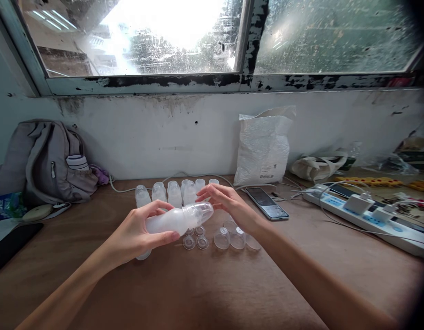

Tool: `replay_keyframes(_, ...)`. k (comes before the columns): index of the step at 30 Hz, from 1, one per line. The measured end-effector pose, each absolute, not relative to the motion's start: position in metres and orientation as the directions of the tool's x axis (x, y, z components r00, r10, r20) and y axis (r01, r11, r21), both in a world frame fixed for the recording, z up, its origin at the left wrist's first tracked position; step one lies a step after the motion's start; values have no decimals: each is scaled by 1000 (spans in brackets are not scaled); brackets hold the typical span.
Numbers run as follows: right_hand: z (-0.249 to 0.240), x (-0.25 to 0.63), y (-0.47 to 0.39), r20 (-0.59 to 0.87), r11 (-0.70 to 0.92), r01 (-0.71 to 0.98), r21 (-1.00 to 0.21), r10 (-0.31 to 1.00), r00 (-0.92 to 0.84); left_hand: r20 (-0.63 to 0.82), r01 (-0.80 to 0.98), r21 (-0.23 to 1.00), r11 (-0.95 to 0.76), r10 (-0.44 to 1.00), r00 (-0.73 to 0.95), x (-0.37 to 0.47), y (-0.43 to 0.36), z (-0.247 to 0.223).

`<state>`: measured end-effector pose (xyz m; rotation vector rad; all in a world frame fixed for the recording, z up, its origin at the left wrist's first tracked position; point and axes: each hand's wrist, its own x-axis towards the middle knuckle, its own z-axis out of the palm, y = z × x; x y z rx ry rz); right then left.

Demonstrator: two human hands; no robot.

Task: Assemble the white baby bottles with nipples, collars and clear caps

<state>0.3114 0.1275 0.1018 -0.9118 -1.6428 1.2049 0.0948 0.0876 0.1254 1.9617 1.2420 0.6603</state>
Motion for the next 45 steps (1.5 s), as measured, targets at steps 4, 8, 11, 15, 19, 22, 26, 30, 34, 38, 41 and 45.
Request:
replay_keyframes(4, 98, 296, 111, 186, 167, -81, -983, 897, -400, 35, 529, 780, -335, 867, 496, 100, 77, 128)
replay_keyframes(8, 100, 287, 90, 200, 148, -139, -979, 830, -520, 84, 513, 761, -398, 844, 530, 99, 66, 130)
replay_keyframes(11, 105, 287, 78, 265, 219, -149, -964, 802, -536, 119, 544, 715, -440, 843, 525, 96, 57, 130)
replay_keyframes(15, 111, 289, 67, 283, 266, -116, -957, 765, -578, 184, 627, 621, -470, 865, 467, 97, 43, 130)
replay_keyframes(19, 115, 291, 59, 262, 263, -91, -960, 748, -609, 219, 640, 598, -483, 866, 449, 101, 33, 132)
replay_keyframes(22, 116, 291, 56, 243, 243, -87, -966, 739, -629, 227, 610, 626, -485, 862, 453, 104, 29, 133)
replay_keyframes(26, 118, 292, 56, 239, 233, -92, -968, 749, -617, 208, 602, 649, -465, 870, 448, 106, 28, 132)
replay_keyframes(30, 116, 292, 70, 271, 269, -87, -959, 787, -554, 168, 613, 653, -444, 875, 454, 109, 37, 129)
replay_keyframes(34, 100, 296, 102, 284, 332, 95, -939, 900, -331, 70, 598, 690, -407, 861, 504, 116, 62, 109)
replay_keyframes(38, 78, 303, 136, 179, 262, 354, -898, 951, -251, -13, 550, 767, -332, 848, 530, 120, 90, 74)
replay_keyframes(41, 73, 312, 148, 131, 246, 397, -884, 947, -293, -20, 527, 796, -297, 857, 515, 118, 101, 60)
replay_keyframes(45, 84, 324, 147, 121, 248, 366, -897, 934, -337, 33, 479, 840, -256, 905, 424, 113, 106, 62)
